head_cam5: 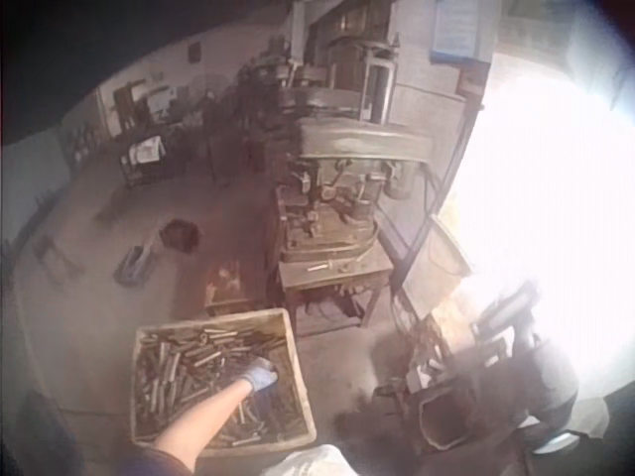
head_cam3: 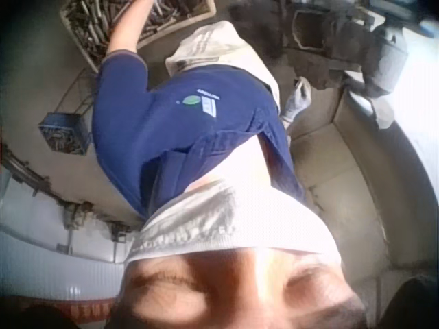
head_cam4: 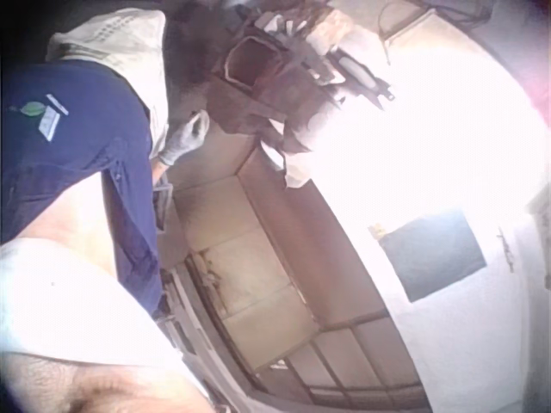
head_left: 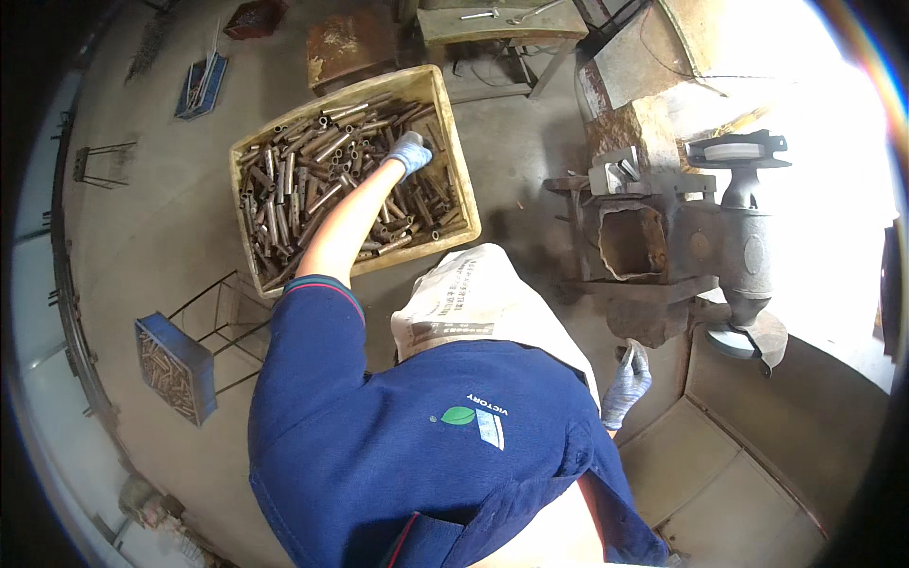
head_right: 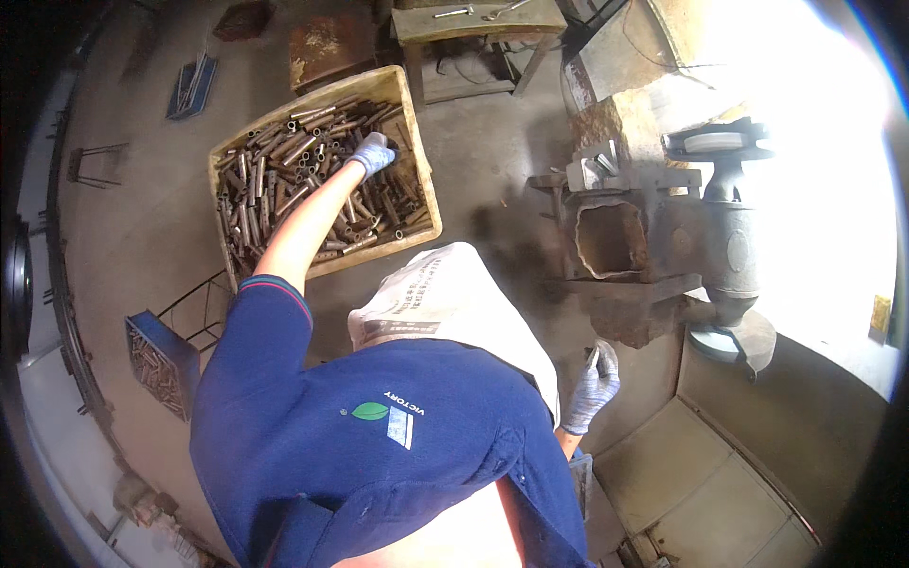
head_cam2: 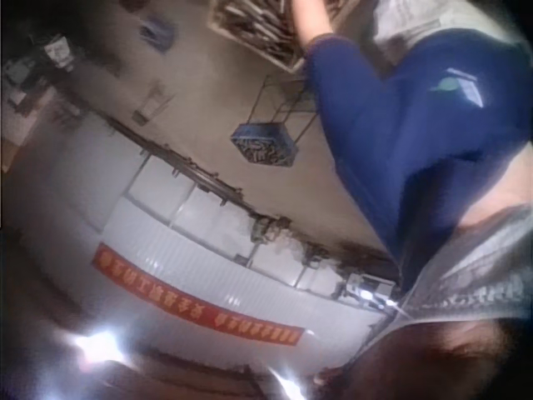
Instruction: The person takes metal tubes from a crate and holds them against a rotating grinding wheel by hand. The person rotates the tubes to grind different sections of the surface before returning them to a separate container.
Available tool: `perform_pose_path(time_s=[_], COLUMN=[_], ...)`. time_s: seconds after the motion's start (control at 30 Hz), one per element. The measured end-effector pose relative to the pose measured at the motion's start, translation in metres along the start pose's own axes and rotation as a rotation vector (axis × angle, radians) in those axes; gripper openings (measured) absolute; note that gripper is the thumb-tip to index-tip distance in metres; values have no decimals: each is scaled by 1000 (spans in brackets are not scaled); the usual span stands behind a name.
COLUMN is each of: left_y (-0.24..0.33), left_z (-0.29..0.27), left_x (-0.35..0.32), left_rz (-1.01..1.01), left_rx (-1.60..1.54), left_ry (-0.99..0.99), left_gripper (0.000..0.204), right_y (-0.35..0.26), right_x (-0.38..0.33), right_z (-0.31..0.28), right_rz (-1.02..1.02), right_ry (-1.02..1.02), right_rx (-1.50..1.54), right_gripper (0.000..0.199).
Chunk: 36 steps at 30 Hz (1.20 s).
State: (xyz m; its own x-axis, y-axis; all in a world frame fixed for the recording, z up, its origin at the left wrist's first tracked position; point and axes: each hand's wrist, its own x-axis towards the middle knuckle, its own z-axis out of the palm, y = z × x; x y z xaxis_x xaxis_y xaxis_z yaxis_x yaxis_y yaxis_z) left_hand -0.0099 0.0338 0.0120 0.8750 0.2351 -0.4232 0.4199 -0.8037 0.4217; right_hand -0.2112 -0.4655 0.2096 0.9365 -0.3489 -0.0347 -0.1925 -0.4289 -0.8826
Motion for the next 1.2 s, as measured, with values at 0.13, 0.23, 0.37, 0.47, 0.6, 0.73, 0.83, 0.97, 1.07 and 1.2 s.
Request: perform_pose_path(time_s=[0.13,0.23,0.37,0.47,0.6,0.73,0.83,0.97,1.07,1.2], left_y=[-12,-3,9,20,12,3,6,8,37,124], left_z=[63,80,71,51,63,70,39,-45,-95,-118], left_x=[33,35,20,8,15,12,-9,-70,-115,-160], left_rz=[15,-22,-58,-139,-140,-63,-60,87,200,566], left_rx=[3,81,24,-17,-34,59,59,-259,-797,-937], left_ry=[-69,-99,-100,-134,-101,-30,-31,174,151,-36], left_gripper=[31,39,39,39,38,34,29,12,6,6], right_y=[2,11,9,20,29,34,36,34,8,-48], right_x=[-3,-8,-15,-16,-18,-11,-10,-8,-3,27], right_z=[2,-1,-2,-3,-1,1,0,-7,-4,21], right_rz=[33,31,51,47,53,8,10,-16,-48,-262], right_ry=[17,19,30,14,23,-3,9,11,-22,-271], right_rx=[16,-65,-80,-82,-83,-85,-54,-42,0,68], right_gripper=[20,20,19,18,18,18,17,16,19,27])
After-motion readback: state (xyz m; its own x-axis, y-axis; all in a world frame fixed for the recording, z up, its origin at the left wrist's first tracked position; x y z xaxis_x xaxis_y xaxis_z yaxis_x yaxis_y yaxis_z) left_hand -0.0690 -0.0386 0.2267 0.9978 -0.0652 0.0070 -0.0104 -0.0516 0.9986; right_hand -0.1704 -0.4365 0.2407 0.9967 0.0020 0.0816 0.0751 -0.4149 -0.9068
